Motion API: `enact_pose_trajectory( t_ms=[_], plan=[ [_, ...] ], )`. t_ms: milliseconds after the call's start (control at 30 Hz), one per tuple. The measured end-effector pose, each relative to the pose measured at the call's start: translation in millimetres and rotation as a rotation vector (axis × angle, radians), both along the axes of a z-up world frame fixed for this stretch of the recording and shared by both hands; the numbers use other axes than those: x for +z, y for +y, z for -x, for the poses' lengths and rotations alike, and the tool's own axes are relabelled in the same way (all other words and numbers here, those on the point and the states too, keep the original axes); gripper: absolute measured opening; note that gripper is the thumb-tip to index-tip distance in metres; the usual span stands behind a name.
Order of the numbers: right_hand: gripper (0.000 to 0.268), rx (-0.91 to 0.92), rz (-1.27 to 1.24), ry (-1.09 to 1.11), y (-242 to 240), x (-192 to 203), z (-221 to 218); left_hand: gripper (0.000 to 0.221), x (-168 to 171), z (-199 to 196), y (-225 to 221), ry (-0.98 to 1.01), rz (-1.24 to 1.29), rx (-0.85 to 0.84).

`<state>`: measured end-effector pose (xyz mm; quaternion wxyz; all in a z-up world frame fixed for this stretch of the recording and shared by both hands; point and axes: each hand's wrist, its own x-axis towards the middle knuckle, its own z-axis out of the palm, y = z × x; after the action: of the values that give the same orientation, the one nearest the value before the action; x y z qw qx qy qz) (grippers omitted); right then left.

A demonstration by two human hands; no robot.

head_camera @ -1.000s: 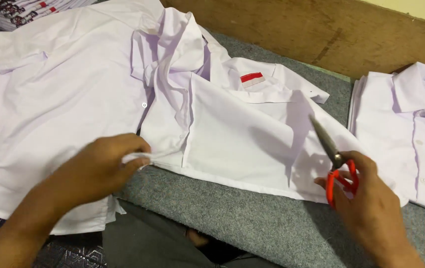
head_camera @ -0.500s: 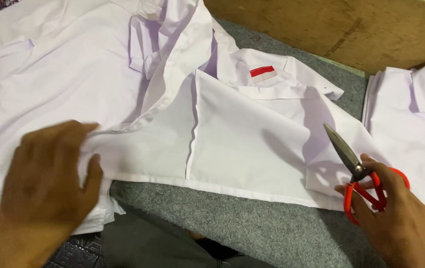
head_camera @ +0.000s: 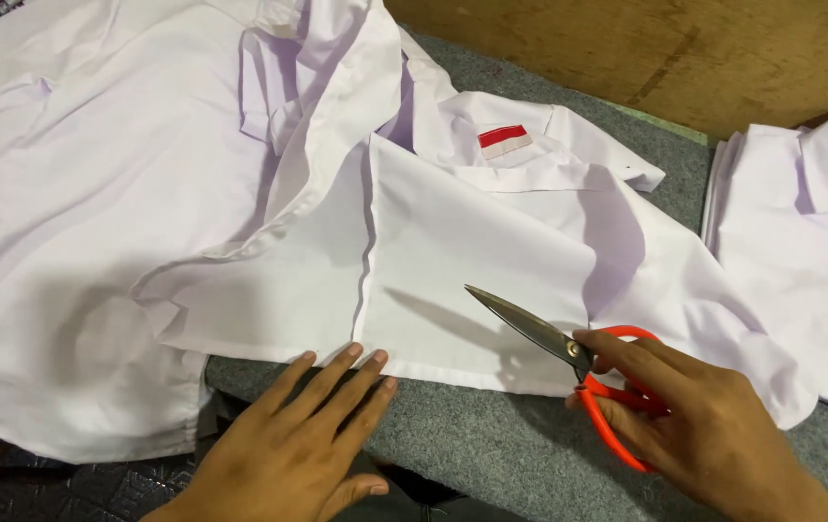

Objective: Trimming loose threads from white school shirts using scissors as part of a quality control process.

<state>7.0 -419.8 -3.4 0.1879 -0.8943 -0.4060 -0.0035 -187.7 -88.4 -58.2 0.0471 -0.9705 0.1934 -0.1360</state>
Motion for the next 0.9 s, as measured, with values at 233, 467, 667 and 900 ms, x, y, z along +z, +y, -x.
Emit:
enact_pose_trajectory(
  t_ms=[233, 467, 667, 900],
  plan=[
    [0.058, 0.109, 0.112, 0.087, -35.1, 5.6, -18.8, 0.043, 45.2, -19.0, 5.6, -0.142, 0.124, -0.060],
    [0.061, 0.081, 0.298, 0.102, -66.4, -3.8, -18.1, 0.038, 45.7, -46.1, 3.1, -0.057, 0.230, -0.053],
    [0.064, 0.082, 0.323, 0.132, -74.2, -8.3, -15.2, 0.014, 40.3, -99.5, -27.1, -0.017, 0.402, -0.206],
    [0.075, 0.039, 0.453, 0.092, -91.0, -21.9, -3.1, 0.005, 22.5, -115.5, -39.5, 0.053, 0.268, -0.195]
  ],
)
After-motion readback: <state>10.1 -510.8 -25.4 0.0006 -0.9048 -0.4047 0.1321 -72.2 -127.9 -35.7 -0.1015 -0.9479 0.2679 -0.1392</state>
